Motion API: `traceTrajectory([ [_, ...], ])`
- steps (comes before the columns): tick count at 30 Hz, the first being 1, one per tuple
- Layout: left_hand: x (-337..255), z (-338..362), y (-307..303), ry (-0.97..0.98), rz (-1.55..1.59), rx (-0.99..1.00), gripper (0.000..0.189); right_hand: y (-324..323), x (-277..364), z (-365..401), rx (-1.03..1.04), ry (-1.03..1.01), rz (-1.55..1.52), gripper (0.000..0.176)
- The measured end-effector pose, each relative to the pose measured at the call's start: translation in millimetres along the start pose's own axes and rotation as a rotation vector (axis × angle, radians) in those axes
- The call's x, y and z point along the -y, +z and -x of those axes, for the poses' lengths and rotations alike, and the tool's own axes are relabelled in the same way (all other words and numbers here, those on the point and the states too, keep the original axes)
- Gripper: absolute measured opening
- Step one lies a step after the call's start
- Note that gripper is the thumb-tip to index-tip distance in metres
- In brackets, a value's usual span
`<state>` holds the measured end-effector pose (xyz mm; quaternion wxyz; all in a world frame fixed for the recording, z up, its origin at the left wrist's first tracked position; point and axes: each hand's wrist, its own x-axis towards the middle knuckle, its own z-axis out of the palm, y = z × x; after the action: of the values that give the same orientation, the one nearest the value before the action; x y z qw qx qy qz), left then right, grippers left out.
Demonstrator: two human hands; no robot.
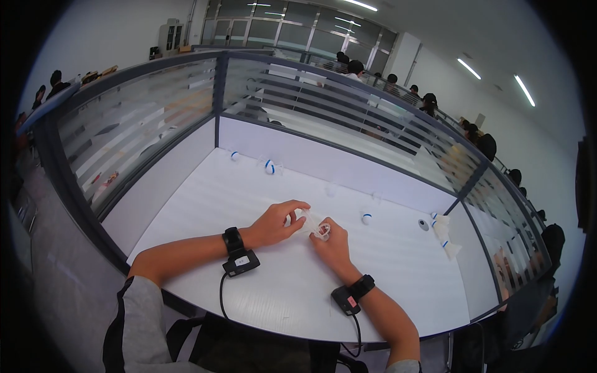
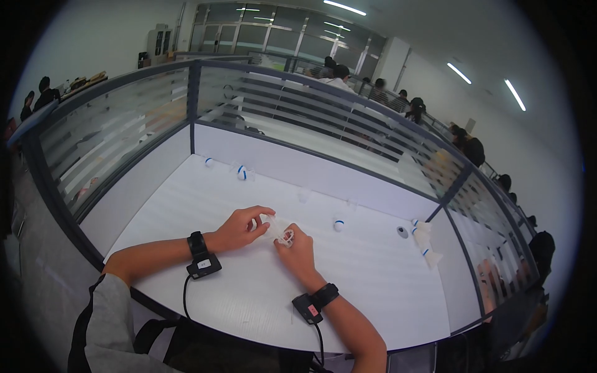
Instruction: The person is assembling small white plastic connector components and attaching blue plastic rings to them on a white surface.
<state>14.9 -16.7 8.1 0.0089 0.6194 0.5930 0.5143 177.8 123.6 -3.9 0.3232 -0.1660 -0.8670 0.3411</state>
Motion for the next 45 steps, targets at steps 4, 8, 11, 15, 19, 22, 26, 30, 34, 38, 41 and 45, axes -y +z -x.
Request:
traceTrajectory([
  [4,1,0,0,-0.009,0.010,0.000,0.033,0,-1,1,-0.004,-0.006,-0.028,0.024],
  [8,0,-1,-1,-0.033,0.003,0.011,0.033,-1,1,0,-0.001,0.004,-0.033,0.024],
  [11,0,0,-1,-0.034,-0.006,0.020,0.033,0,-1,1,-0.006,-0.002,-0.023,0.024],
  [15,1,-1,-1,-0.043,0.003,0.017,0.033,1,-4,0,-0.012,-0.011,-0.022,0.024],
  [19,0,-1,-3,-0.086,-0.020,0.040,0.032,1,-2,0,0.000,0.017,-0.018,0.024],
  [22,1,-1,-4,-0.084,-0.026,0.041,0.032,1,-5,-1,0.005,0.000,-0.025,0.024],
  [26,8,-1,1,-0.057,-0.007,0.016,0.032,1,-6,-1,0.018,-0.009,-0.022,0.024],
  [30,7,-1,-1,-0.084,-0.021,0.040,0.032,0,-3,0,0.018,-0.012,-0.059,0.024],
  [34,4,-2,-4,-0.096,-0.008,0.051,0.033,0,-6,-2,0.002,-0.042,-0.036,0.024],
  [38,5,-1,-3,-0.113,0.011,0.059,0.032,1,-9,-1,0.034,0.008,-0.062,0.024],
  [41,6,-2,-3,-0.106,0.011,0.062,0.032,1,-7,-2,0.028,0.002,-0.067,0.024],
  [45,8,-1,-2,-0.109,-0.001,0.072,0.031,1,-8,-1,0.032,0.015,-0.065,0.024],
])
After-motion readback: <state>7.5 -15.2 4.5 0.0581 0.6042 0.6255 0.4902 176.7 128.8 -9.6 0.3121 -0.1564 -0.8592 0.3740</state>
